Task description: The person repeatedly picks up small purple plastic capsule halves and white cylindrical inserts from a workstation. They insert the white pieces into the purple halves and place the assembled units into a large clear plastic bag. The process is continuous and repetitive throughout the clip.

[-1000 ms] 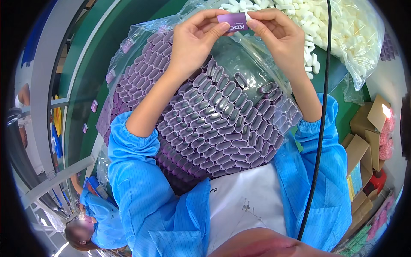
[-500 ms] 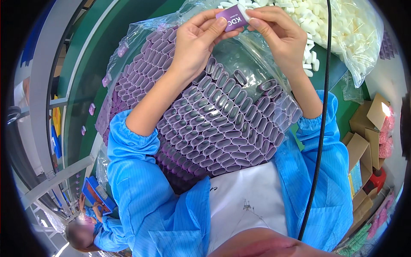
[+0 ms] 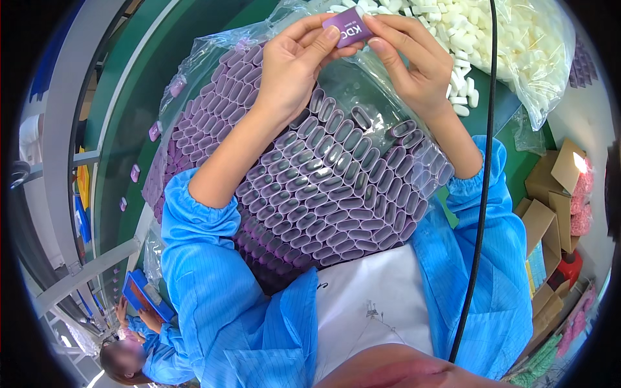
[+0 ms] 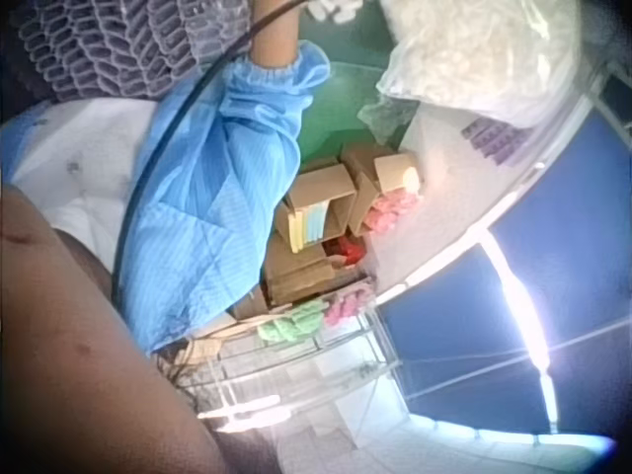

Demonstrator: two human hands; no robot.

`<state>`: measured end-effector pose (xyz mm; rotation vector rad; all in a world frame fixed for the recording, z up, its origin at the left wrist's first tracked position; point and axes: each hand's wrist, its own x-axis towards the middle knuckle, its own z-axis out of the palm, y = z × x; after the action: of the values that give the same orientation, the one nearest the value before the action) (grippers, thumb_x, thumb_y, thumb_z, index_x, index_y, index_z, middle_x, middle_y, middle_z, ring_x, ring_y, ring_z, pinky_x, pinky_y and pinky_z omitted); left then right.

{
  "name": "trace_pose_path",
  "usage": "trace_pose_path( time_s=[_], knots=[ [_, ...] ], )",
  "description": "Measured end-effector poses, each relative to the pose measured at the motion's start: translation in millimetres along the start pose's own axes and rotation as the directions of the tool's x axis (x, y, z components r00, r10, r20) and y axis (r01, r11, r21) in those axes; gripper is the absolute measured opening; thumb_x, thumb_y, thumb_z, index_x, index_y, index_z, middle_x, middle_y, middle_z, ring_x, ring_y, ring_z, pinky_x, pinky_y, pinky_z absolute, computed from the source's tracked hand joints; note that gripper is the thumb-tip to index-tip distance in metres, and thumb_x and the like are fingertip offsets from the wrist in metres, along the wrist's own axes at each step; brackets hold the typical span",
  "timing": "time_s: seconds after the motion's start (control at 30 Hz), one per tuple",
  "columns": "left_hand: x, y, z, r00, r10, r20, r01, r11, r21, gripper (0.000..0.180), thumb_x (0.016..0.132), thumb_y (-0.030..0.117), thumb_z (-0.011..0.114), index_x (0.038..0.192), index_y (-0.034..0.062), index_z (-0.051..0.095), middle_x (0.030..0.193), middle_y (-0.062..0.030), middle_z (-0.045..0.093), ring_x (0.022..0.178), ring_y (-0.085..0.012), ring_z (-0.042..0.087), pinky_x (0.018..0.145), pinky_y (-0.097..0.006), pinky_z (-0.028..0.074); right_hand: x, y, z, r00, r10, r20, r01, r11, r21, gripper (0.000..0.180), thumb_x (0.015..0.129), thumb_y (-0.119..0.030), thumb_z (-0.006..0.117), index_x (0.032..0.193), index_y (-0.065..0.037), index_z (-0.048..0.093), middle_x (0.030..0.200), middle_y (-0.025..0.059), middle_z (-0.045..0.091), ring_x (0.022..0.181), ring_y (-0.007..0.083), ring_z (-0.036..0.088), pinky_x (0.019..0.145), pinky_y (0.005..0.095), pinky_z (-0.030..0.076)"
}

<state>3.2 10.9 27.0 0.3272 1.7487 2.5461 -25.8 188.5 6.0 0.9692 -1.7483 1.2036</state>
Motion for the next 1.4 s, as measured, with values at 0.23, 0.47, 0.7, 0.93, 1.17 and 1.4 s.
trace_pose_path(
  time_s=[0.23,0.47,0.7,0.93,1.17,1.4],
  knots=[
    [2,1,-1,0.994,0.080,0.070,-0.091,0.979,0.183,0.034,0.093,0.008,0.059,0.120,-0.0107,0.052,0.105,-0.0192,0.066,0.090,-0.0236,0.068,0.084,-0.030,0.054,-1,-3,0,0.999,0.043,-0.013,-0.043,0.998,0.043,0.027,0.082,-0.006,0.069,0.109,-0.003,0.069,0.094,0.0097,0.068,0.077,0.0174,0.066,0.066,0.0250,0.053],
    [28,16,-41,0.999,0.040,-0.032,-0.032,0.976,0.213,0.034,0.094,0.015,0.059,0.122,-0.0054,0.055,0.108,-0.0119,0.065,0.096,-0.0185,0.065,0.092,-0.031,0.050,1,4,-9,0.903,0.415,0.108,-0.426,0.840,0.336,0.037,0.092,-0.003,0.059,0.128,0.001,0.054,0.100,0.0104,0.064,0.081,0.0113,0.060,0.069,0.0224,0.048],
    [77,64,-267,0.834,0.067,-0.548,0.507,0.300,0.808,0.032,0.081,0.024,0.070,0.101,-0.0007,0.071,0.094,-0.0116,0.071,0.085,-0.0190,0.068,0.072,-0.031,0.052,5,49,-28,0.810,0.542,0.225,-0.457,0.823,-0.337,0.018,0.084,-0.008,0.064,0.100,0.001,0.066,0.086,0.0150,0.064,0.074,0.0251,0.062,0.066,0.0324,0.050],
    [64,63,-229,0.859,0.290,-0.423,0.513,-0.485,0.708,0.057,0.080,0.031,0.060,0.129,0.0024,0.052,0.119,-0.0227,0.061,0.113,-0.0369,0.056,0.099,-0.042,0.042,2,45,14,0.896,0.375,0.239,-0.233,0.854,-0.466,0.018,0.080,-0.018,0.067,0.079,-0.001,0.062,0.082,0.0174,0.059,0.082,0.0352,0.059,0.074,0.0416,0.047],
    [-2,50,0,0.835,0.009,0.550,-0.542,0.184,0.820,0.019,0.078,0.018,0.073,0.092,0.0056,0.068,0.095,-0.0070,0.060,0.093,-0.0254,0.059,0.080,-0.035,0.048,-8,64,30,0.905,0.352,0.238,-0.090,0.706,-0.702,0.017,0.081,-0.018,0.064,0.078,-0.002,0.061,0.085,0.0156,0.058,0.084,0.0314,0.059,0.066,0.0389,0.050],
    [-9,16,14,0.637,-0.418,0.647,-0.511,0.400,0.761,0.026,0.077,0.015,0.072,0.098,0.0016,0.067,0.093,-0.0119,0.065,0.089,-0.0304,0.062,0.078,-0.038,0.050,-3,59,17,0.868,0.246,0.431,-0.072,0.922,-0.381,0.013,0.080,-0.013,0.062,0.081,-0.001,0.060,0.087,0.0167,0.058,0.087,0.0339,0.058,0.076,0.0421,0.048]
  ],
)
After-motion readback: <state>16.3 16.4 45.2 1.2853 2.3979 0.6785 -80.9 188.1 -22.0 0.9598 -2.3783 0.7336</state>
